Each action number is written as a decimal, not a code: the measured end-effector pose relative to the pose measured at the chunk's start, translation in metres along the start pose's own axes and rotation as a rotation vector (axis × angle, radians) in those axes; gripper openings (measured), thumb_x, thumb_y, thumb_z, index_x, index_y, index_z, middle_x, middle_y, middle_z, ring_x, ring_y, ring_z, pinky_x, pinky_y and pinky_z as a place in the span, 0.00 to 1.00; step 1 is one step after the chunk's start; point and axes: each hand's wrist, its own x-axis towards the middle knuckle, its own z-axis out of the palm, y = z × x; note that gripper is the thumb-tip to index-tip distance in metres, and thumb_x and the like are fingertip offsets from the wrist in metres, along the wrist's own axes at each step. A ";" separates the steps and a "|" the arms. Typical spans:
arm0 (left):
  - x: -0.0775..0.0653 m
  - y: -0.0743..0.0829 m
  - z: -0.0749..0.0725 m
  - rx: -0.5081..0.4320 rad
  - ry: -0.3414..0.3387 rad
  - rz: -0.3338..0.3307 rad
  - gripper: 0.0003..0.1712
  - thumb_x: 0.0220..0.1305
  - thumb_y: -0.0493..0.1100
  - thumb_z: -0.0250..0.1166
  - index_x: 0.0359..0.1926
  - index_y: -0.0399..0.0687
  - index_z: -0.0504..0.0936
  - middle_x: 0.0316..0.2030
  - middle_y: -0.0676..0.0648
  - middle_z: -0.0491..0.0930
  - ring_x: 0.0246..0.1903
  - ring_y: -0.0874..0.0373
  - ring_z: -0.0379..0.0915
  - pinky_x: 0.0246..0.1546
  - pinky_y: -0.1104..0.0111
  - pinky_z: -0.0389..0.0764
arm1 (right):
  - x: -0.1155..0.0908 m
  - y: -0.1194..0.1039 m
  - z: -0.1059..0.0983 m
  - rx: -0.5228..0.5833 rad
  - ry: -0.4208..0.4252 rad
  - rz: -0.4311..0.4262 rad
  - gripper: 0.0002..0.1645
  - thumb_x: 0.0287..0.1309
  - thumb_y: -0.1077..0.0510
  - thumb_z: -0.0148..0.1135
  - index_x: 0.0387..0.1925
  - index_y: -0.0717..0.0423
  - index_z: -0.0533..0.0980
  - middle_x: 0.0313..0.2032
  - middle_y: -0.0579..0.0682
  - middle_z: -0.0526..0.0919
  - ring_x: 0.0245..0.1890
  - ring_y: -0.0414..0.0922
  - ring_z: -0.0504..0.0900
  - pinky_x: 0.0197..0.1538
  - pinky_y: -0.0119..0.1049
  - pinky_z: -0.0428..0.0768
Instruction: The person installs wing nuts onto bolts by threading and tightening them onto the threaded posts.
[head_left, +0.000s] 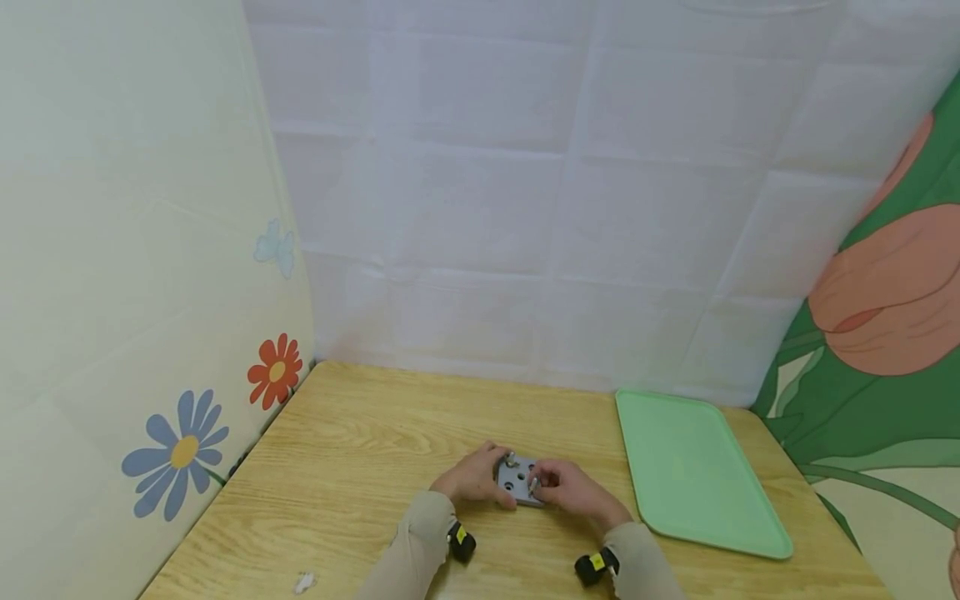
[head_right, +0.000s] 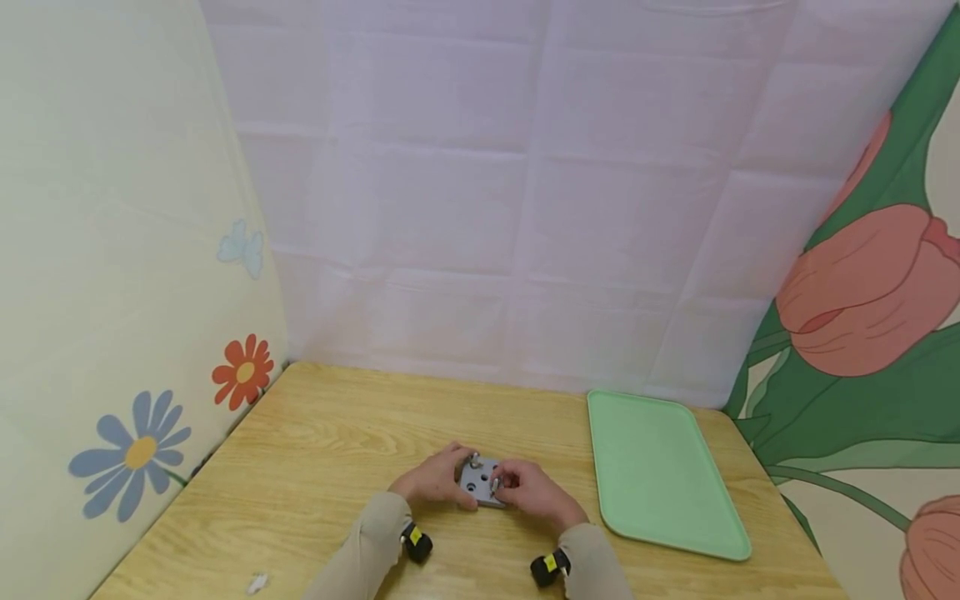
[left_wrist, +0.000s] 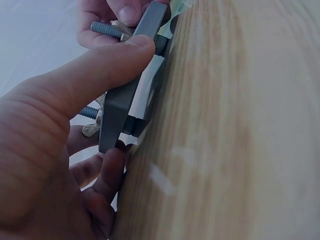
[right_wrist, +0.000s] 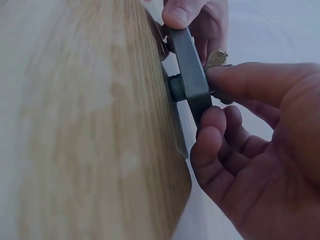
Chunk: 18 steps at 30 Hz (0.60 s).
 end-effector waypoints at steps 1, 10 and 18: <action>0.000 0.000 0.000 0.000 0.000 0.000 0.49 0.42 0.56 0.77 0.65 0.48 0.67 0.51 0.52 0.68 0.44 0.62 0.66 0.49 0.67 0.69 | 0.000 -0.001 0.000 -0.007 0.001 -0.002 0.06 0.58 0.62 0.62 0.37 0.52 0.78 0.27 0.45 0.73 0.27 0.41 0.71 0.29 0.32 0.69; 0.000 0.000 0.001 0.001 -0.001 -0.005 0.50 0.42 0.56 0.77 0.65 0.48 0.67 0.52 0.52 0.67 0.44 0.62 0.66 0.49 0.67 0.69 | 0.002 0.000 0.003 -0.055 0.022 0.012 0.04 0.56 0.60 0.64 0.34 0.52 0.76 0.25 0.45 0.72 0.25 0.40 0.70 0.27 0.31 0.69; 0.000 -0.001 0.001 0.005 0.001 -0.007 0.50 0.42 0.56 0.77 0.65 0.48 0.67 0.51 0.52 0.67 0.43 0.62 0.66 0.48 0.67 0.69 | 0.002 -0.005 0.003 0.004 0.035 0.082 0.04 0.56 0.61 0.61 0.33 0.55 0.74 0.24 0.45 0.72 0.24 0.41 0.69 0.25 0.31 0.68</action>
